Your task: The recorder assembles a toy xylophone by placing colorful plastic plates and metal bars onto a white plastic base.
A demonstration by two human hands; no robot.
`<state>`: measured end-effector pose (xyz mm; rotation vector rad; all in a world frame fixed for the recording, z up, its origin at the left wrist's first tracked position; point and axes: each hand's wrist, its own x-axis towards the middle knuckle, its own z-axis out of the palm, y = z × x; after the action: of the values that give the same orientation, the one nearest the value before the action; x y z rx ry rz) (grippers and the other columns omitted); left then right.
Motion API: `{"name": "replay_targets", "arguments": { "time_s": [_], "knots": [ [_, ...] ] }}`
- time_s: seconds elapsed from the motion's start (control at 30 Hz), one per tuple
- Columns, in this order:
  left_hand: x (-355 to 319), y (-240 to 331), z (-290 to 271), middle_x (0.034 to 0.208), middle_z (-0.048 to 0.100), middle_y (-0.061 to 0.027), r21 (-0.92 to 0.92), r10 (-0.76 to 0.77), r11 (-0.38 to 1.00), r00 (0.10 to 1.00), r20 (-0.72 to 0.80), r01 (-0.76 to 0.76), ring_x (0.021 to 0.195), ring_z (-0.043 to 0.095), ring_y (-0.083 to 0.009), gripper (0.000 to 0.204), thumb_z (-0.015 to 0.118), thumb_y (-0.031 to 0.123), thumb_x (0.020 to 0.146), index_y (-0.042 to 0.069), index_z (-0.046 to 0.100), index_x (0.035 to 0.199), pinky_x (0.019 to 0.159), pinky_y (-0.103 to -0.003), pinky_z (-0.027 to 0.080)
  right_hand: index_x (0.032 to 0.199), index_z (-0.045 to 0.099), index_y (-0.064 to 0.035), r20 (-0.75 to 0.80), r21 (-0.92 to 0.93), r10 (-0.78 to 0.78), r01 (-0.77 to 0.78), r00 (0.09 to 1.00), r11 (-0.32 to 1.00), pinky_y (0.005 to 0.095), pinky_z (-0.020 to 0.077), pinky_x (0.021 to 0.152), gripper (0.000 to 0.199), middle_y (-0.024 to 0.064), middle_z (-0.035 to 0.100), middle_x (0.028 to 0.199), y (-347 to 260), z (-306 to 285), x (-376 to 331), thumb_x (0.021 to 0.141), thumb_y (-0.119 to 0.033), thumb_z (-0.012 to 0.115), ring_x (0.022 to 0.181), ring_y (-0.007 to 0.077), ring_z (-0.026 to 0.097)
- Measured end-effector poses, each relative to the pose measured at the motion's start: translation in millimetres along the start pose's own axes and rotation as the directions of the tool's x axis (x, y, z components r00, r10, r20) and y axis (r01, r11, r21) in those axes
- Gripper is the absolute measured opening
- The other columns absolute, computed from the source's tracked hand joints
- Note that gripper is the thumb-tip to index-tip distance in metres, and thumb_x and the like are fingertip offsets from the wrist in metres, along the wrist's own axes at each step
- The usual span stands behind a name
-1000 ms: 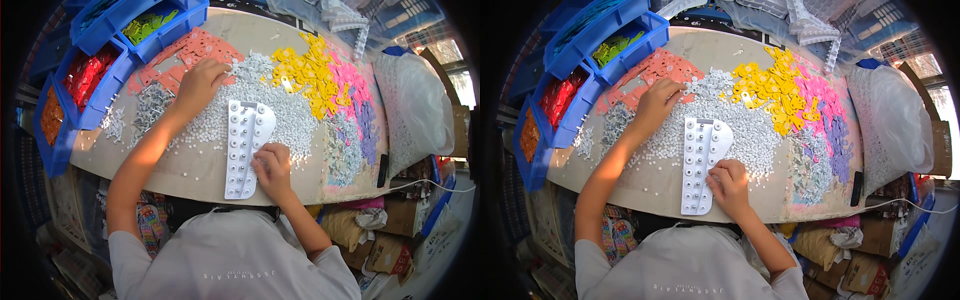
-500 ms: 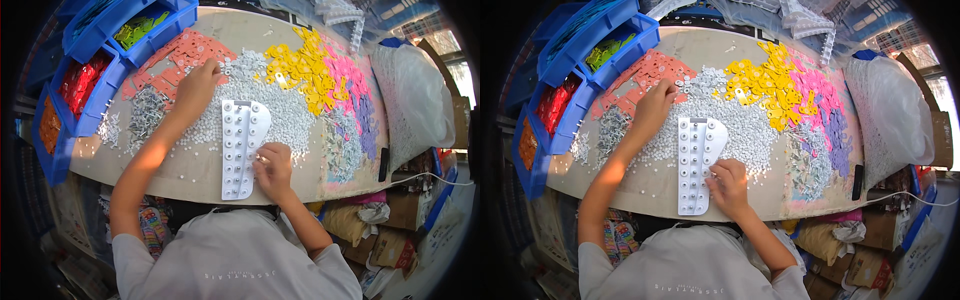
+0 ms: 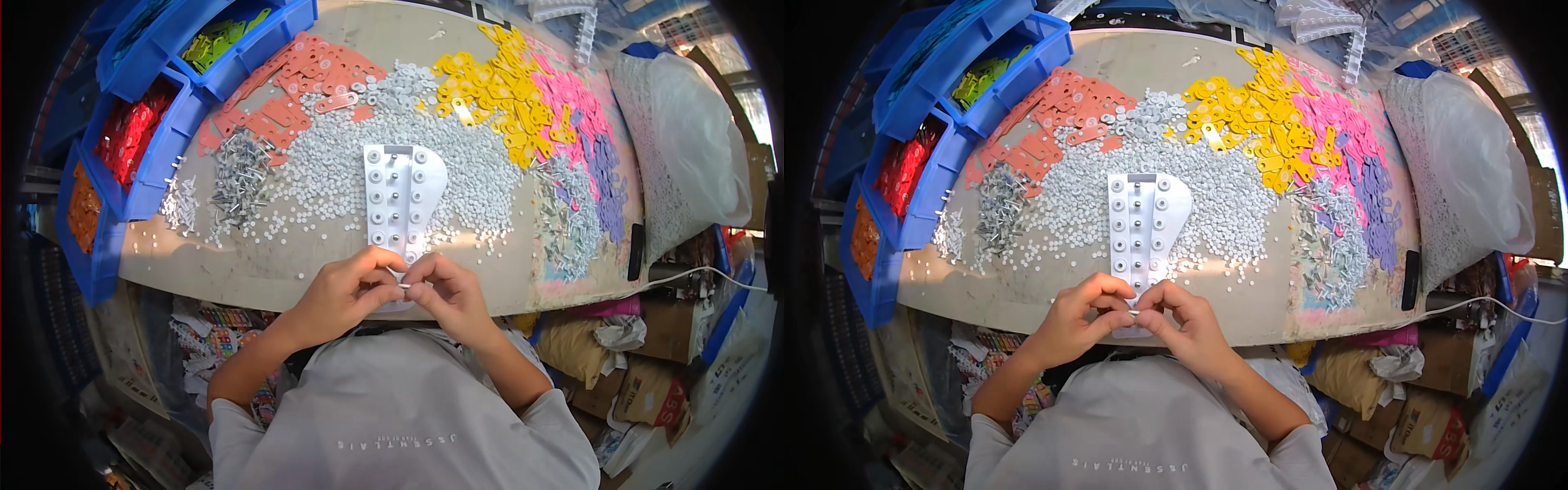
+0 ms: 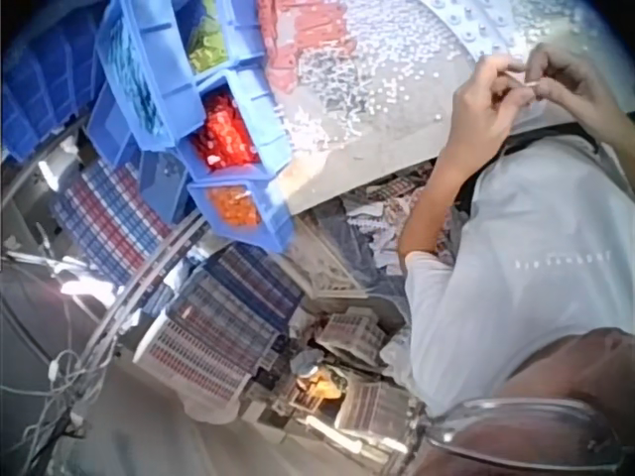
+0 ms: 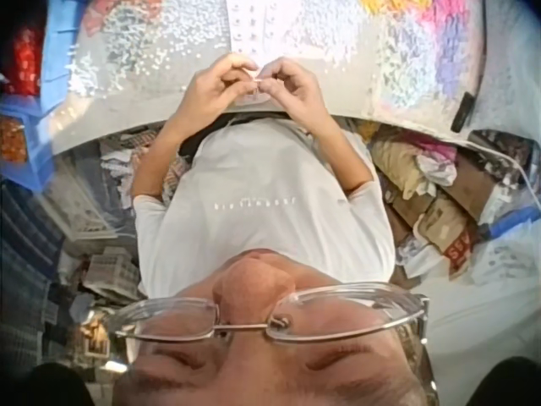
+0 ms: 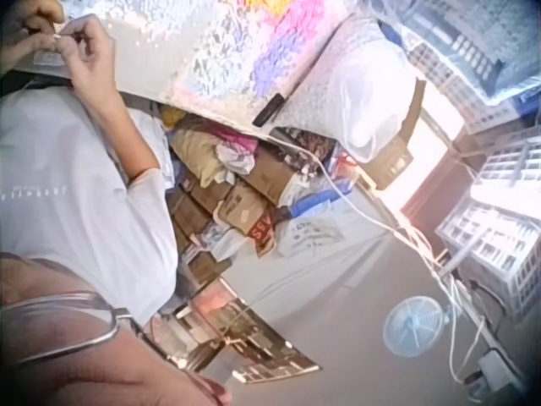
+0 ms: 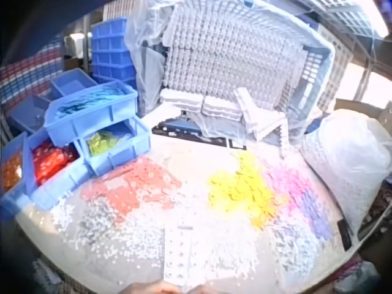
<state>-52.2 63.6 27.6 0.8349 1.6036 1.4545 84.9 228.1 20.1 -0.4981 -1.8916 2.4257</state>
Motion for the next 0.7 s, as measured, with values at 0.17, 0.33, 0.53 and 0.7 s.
{"name": "replay_targets", "arguments": {
  "time_s": [0.17, 0.33, 0.53, 0.7],
  "knots": [
    [4.8, -20.9, -15.3, 0.098, 0.069, -0.0076, 0.322, 0.189, 0.935, 0.978, -0.088, -0.152, 0.080, 0.063, -0.0185, 0.012, 0.075, 0.002, 0.086, 0.001, 0.069, 0.097, 0.070, -0.031, 0.051, 0.097, 0.063, -0.0013, -0.190, -0.447, -0.154, 0.055, 0.970, 0.893, 0.0308, 0.0448, 0.081, 0.007, 0.0067, 0.063, 0.093, -1.9, -14.8, 9.5, 0.096, -0.008, 0.064, 0.088, 0.0188, 0.055],
    [14.3, -30.0, -7.1, 0.086, 0.066, -0.0061, 0.544, 0.324, 0.814, 0.936, -0.136, -0.203, 0.088, 0.058, -0.0250, 0.010, 0.078, 0.006, 0.081, 0.004, 0.071, 0.088, 0.080, -0.037, 0.046, 0.095, 0.065, -0.0035, -0.044, -0.805, -0.368, 0.185, 0.929, 0.563, 0.0412, 0.0455, 0.082, 0.008, 0.0113, 0.062, 0.094, 3.9, -14.0, 16.0, 0.088, -0.006, 0.069, 0.094, 0.0319, 0.055],
    [14.8, -43.7, -1.6, 0.085, 0.063, -0.0057, 0.560, 0.351, 0.805, 0.919, -0.182, -0.196, 0.080, 0.058, -0.0275, 0.011, 0.076, 0.012, 0.084, 0.005, 0.068, 0.088, 0.073, -0.039, 0.047, 0.092, 0.065, -0.0038, -0.034, -0.859, -0.447, 0.202, 0.894, 0.470, 0.0421, 0.0453, 0.080, 0.010, 0.0107, 0.062, 0.094, 11.7, -5.4, 22.3, 0.084, -0.003, 0.071, 0.090, 0.0316, 0.057],
    [11.8, -52.2, -1.0, 0.083, 0.062, -0.0039, 0.722, 0.531, 0.617, 0.842, -0.091, -0.312, 0.076, 0.057, -0.0247, 0.015, 0.079, 0.012, 0.080, 0.006, 0.068, 0.088, 0.066, -0.037, 0.046, 0.091, 0.065, -0.0046, 0.007, -0.881, -0.474, 0.229, 0.881, 0.414, 0.0410, 0.0451, 0.079, 0.014, 0.0087, 0.062, 0.093, 19.5, -7.9, 19.6, 0.080, -0.002, 0.073, 0.088, 0.0302, 0.057]
  ]
}}
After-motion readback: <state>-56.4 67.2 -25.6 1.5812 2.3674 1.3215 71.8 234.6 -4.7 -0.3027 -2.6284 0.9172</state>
